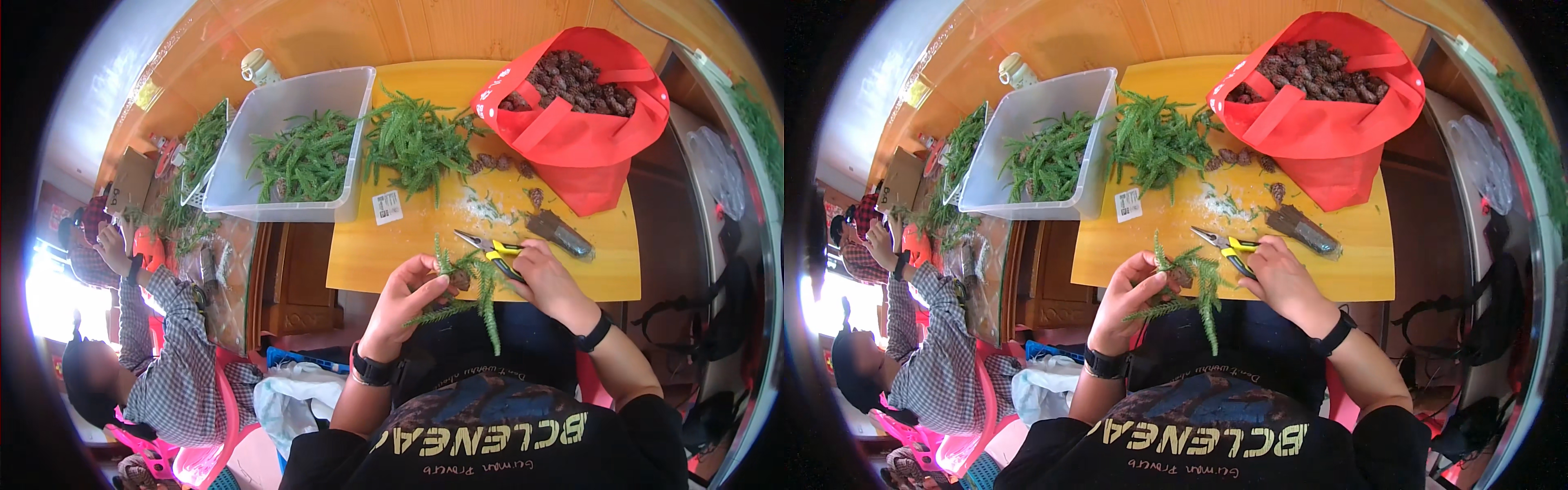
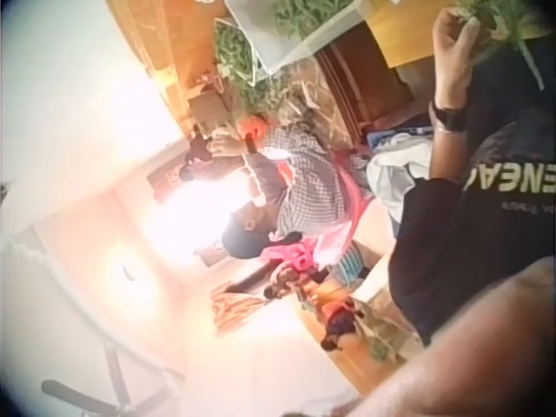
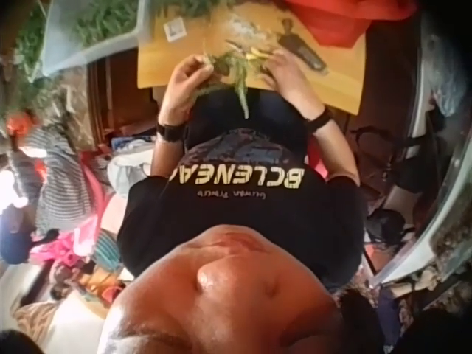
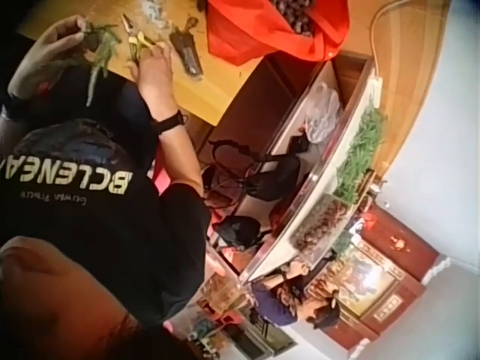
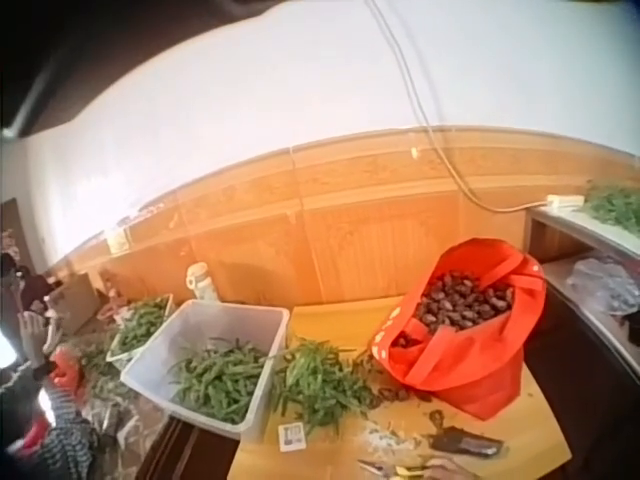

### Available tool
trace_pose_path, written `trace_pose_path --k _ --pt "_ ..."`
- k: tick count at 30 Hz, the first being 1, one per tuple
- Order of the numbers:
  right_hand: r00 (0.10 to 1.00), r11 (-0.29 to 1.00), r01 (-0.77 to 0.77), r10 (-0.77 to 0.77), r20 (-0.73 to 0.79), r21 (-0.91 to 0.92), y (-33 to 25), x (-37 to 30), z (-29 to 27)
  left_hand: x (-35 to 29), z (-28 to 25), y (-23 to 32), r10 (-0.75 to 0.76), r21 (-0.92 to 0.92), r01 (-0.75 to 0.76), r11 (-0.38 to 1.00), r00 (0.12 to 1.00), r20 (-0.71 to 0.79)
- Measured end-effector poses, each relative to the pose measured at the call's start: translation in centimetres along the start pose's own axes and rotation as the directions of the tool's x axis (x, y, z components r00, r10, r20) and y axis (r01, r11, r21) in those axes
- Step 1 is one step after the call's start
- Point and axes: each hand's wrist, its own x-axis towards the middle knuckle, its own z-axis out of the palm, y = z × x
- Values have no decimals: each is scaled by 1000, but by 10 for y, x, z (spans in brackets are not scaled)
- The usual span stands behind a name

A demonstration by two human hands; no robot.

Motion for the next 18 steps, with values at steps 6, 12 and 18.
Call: trace_pose_path --k 6,12,18 --pt "999 1000 -26 27 -23 16 -2 5 -14 6 6 1 -26 -47 29 998 998 63" --pt "965 632 -249 228 131 734 -43 19 -47 9 10 -2 -9 -22 11 1000 996 88" --pt "970 712 -241 149 193 659 -66 29 -54 11 15 -3 27 -67 -15 998 985 172"
